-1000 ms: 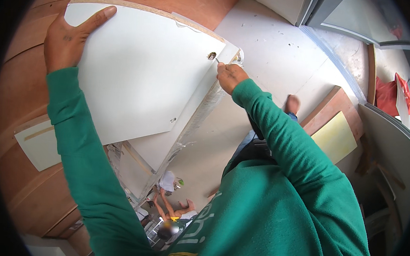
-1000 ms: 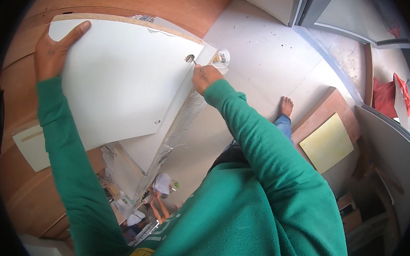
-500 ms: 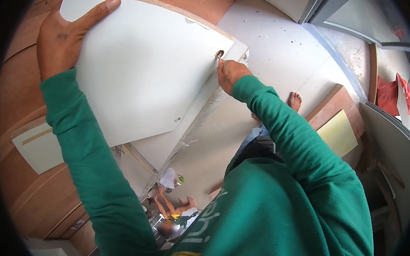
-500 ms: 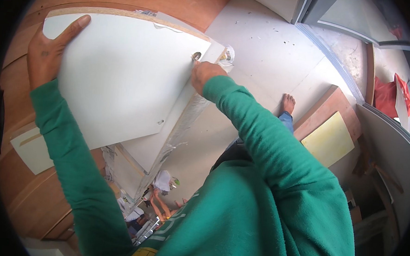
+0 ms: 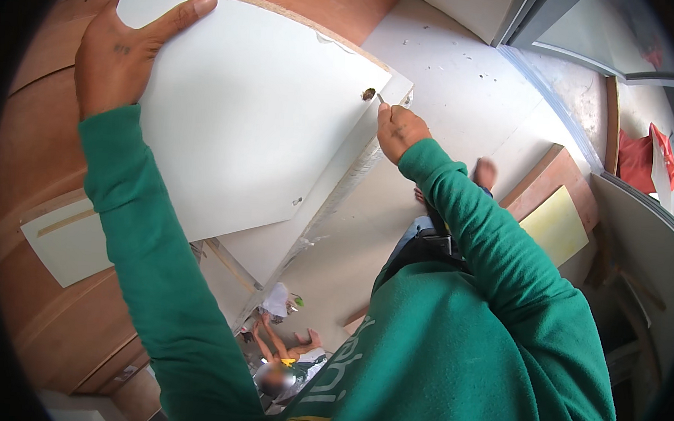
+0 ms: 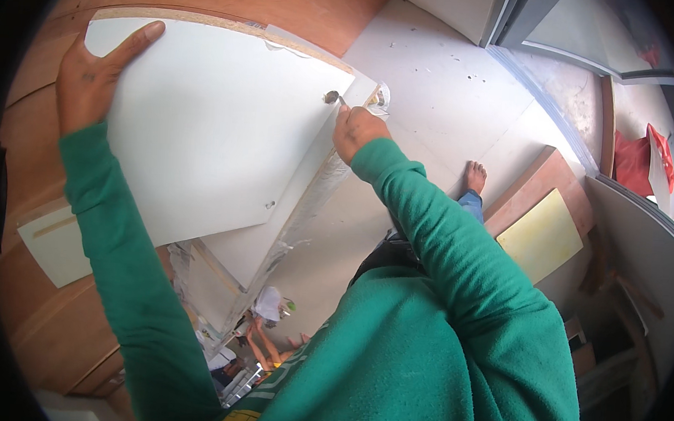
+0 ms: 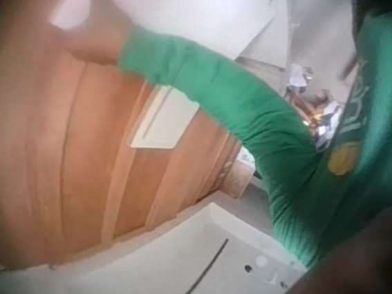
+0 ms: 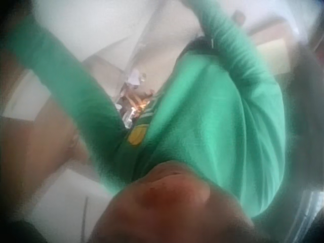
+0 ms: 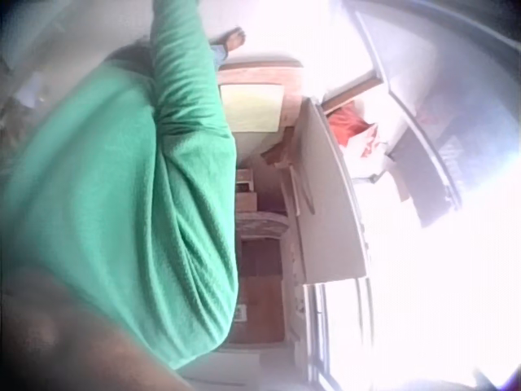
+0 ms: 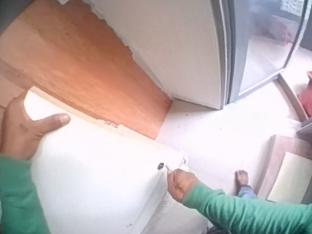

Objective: The person handles large white cabinet panels, positioning them against a wall and using a screwdriver to drive screws into pre-drilled holes. They repeatedly lift and align the panels, securing them to the wall structure while other people work in the background.

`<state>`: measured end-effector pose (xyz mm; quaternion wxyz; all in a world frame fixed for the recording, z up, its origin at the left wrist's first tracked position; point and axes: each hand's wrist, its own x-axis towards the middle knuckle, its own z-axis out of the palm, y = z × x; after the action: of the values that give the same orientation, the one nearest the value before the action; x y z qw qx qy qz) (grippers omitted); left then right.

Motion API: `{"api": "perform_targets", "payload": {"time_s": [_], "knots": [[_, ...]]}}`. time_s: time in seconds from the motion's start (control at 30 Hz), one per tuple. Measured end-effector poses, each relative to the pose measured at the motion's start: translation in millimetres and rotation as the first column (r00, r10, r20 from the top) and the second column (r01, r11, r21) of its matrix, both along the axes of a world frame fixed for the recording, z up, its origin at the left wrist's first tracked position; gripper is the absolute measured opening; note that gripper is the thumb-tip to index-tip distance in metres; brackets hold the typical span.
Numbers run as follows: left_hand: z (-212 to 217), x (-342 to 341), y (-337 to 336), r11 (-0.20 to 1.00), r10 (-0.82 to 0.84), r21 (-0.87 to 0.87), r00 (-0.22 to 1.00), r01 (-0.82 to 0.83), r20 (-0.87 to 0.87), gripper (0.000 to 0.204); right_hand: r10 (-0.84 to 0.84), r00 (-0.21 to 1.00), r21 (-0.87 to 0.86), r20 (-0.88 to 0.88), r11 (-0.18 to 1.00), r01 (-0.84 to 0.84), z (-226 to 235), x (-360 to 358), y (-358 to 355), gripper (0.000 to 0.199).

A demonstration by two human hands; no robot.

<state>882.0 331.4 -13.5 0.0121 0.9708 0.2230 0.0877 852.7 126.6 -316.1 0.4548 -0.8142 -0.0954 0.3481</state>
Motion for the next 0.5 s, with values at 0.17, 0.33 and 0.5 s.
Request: {"api": "perform_targets", "payload": {"time_s": [0.17, 0.33, 0.5], "knots": [[-1, -10, -5, 1.0, 0.004, 0.009, 1.0, -0.004, 0.003, 0.06, 0.162, 0.905, -0.062, 0.394, 0.987, -0.15, 21, 10, -29, 0.029], [-1, -9, -7, 0.999, -0.041, -0.006, 0.999, 0.041, 0.022, 0.06, 0.182, 0.72, 0.0, 0.67, 0.969, -0.245, -20, 19, -29, 0.027], [0, -12, -8, 0.998, -0.056, -0.008, 0.998, 0.057, 0.03, 0.06, 0.153, 0.64, 0.03, 0.753, 0.964, -0.265, -37, 21, -15, 0.035]]}}
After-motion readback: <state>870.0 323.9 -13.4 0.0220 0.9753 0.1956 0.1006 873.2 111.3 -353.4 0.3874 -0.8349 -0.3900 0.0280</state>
